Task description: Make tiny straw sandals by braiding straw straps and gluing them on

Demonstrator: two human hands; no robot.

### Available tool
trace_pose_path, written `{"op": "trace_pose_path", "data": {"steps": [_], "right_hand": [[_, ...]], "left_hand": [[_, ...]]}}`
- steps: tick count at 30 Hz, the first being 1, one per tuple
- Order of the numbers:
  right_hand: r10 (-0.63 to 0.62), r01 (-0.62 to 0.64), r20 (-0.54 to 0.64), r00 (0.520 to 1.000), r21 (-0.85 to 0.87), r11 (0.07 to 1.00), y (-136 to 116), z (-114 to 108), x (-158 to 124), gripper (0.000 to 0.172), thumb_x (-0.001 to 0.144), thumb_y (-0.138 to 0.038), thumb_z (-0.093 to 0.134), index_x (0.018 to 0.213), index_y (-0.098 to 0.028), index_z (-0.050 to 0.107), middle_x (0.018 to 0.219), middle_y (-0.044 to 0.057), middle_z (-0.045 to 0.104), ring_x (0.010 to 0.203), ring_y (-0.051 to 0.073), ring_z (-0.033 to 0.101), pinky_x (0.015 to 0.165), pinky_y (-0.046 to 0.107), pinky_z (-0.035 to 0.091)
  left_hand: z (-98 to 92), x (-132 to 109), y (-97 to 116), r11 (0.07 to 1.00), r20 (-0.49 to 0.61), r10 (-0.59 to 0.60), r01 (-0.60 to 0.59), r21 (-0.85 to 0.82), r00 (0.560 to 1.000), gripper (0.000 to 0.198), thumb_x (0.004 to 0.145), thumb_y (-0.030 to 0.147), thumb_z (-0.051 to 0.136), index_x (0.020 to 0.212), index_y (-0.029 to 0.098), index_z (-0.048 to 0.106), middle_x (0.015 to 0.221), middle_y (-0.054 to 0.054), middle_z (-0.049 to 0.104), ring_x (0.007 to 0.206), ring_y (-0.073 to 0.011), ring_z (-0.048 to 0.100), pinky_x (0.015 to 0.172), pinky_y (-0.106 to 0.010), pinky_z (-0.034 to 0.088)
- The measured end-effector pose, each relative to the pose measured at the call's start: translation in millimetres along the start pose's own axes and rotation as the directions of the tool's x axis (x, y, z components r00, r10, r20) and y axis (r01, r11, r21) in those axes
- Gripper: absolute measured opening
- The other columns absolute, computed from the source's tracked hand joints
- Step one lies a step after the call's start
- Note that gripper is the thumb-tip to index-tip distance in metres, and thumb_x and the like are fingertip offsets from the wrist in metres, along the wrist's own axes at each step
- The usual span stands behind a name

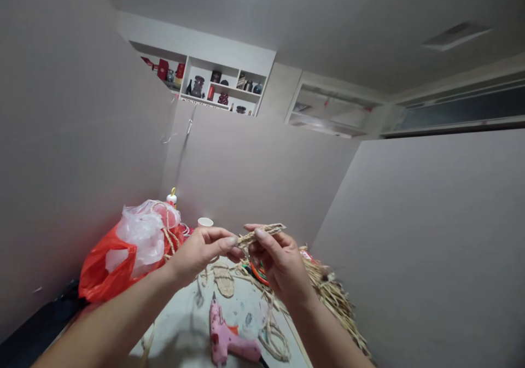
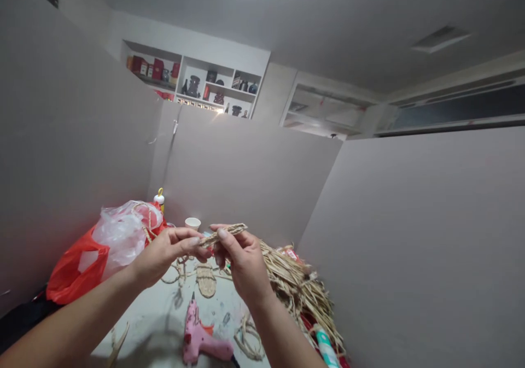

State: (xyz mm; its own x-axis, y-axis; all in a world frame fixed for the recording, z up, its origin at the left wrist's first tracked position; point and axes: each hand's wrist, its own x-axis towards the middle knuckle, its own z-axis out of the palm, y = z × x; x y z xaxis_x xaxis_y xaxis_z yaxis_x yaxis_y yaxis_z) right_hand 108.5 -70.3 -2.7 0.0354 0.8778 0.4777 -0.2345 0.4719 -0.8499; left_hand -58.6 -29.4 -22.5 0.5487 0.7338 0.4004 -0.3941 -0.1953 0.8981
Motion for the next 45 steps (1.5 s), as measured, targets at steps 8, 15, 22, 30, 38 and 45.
{"op": "trace_pose_path", "data": {"steps": [8, 15, 22, 30, 38, 45], "right_hand": [[-0.003, 0.005, -0.031, 1.000, 0.077, 0.997, 20.7, -12.5, 9.6, 0.022, 0.071, -0.036, 0.081, 0.084, -0.019, 0.079, 0.055, 0.000, 0.066, 0.043, 0.006, 0.055, 0.041, 0.015, 0.042], [0.026, -0.027, 0.010, 1.000, 0.096, 0.995, 34.3, -29.1, 6.5, 0.021, 0.073, -0.036, 0.080, 0.087, -0.020, 0.079, 0.060, 0.000, 0.069, 0.045, 0.007, 0.057, 0.041, 0.015, 0.043], [0.067, -0.069, 0.056, 0.996, 0.032, 0.997, 44.0, -41.9, 5.7, 0.021, 0.076, -0.035, 0.078, 0.090, -0.020, 0.077, 0.065, 0.002, 0.070, 0.049, 0.009, 0.058, 0.043, 0.017, 0.042], [0.093, -0.105, -0.049, 0.994, -0.457, 0.883, 13.8, -74.2, 14.7, 0.055, 0.074, -0.045, 0.075, 0.120, -0.017, 0.063, 0.100, 0.011, 0.071, 0.085, 0.021, 0.065, 0.069, 0.031, 0.053], [-0.006, 0.289, 0.329, 0.944, -0.820, 0.494, -21.3, -49.7, 5.9, 0.021, 0.084, -0.025, 0.065, 0.104, -0.020, 0.072, 0.098, 0.007, 0.069, 0.074, 0.016, 0.058, 0.066, 0.030, 0.047], [0.202, 0.235, 0.407, 0.891, -0.794, 0.561, -8.5, -38.4, 6.3, 0.012, 0.081, -0.017, 0.067, 0.077, -0.022, 0.077, 0.064, 0.001, 0.063, 0.057, 0.014, 0.051, 0.051, 0.027, 0.038]], "left_hand": [[3.6, 6.7, -11.4, 0.999, -0.161, 0.032, -0.035, -0.018, 0.986, 0.027, 0.074, 0.034, 0.077, 0.092, 0.015, 0.076, 0.079, -0.007, 0.075, 0.071, -0.0140, 0.066, 0.074, -0.028, 0.052], [3.2, 12.6, -29.4, 0.991, -0.144, -0.052, 0.033, -0.127, 0.988, 0.022, 0.075, 0.033, 0.077, 0.083, 0.013, 0.074, 0.074, -0.005, 0.072, 0.066, -0.0110, 0.064, 0.067, -0.023, 0.051], [4.7, 14.8, -32.8, 0.986, -0.132, -0.123, 0.106, -0.127, 0.984, 0.024, 0.075, 0.034, 0.077, 0.081, 0.012, 0.071, 0.071, -0.003, 0.068, 0.062, -0.0087, 0.060, 0.065, -0.021, 0.048], [-11.1, 21.6, -28.1, 0.986, -0.168, -0.145, 0.158, 0.063, 0.975, 0.027, 0.070, 0.038, 0.078, 0.075, 0.013, 0.068, 0.066, -0.002, 0.066, 0.060, -0.0103, 0.058, 0.063, -0.024, 0.047], [-4.0, 17.0, -20.2, 0.938, -0.003, -0.188, 0.180, 0.297, 0.982, 0.012, 0.077, 0.026, 0.068, 0.073, 0.015, 0.067, 0.064, 0.001, 0.062, 0.059, -0.0093, 0.053, 0.060, -0.023, 0.040], [2.5, 10.5, -19.9, 0.944, 0.037, -0.173, 0.155, 0.290, 0.984, 0.013, 0.080, 0.028, 0.065, 0.076, 0.017, 0.070, 0.062, 0.001, 0.059, 0.055, -0.0083, 0.046, 0.055, -0.022, 0.035]]}}
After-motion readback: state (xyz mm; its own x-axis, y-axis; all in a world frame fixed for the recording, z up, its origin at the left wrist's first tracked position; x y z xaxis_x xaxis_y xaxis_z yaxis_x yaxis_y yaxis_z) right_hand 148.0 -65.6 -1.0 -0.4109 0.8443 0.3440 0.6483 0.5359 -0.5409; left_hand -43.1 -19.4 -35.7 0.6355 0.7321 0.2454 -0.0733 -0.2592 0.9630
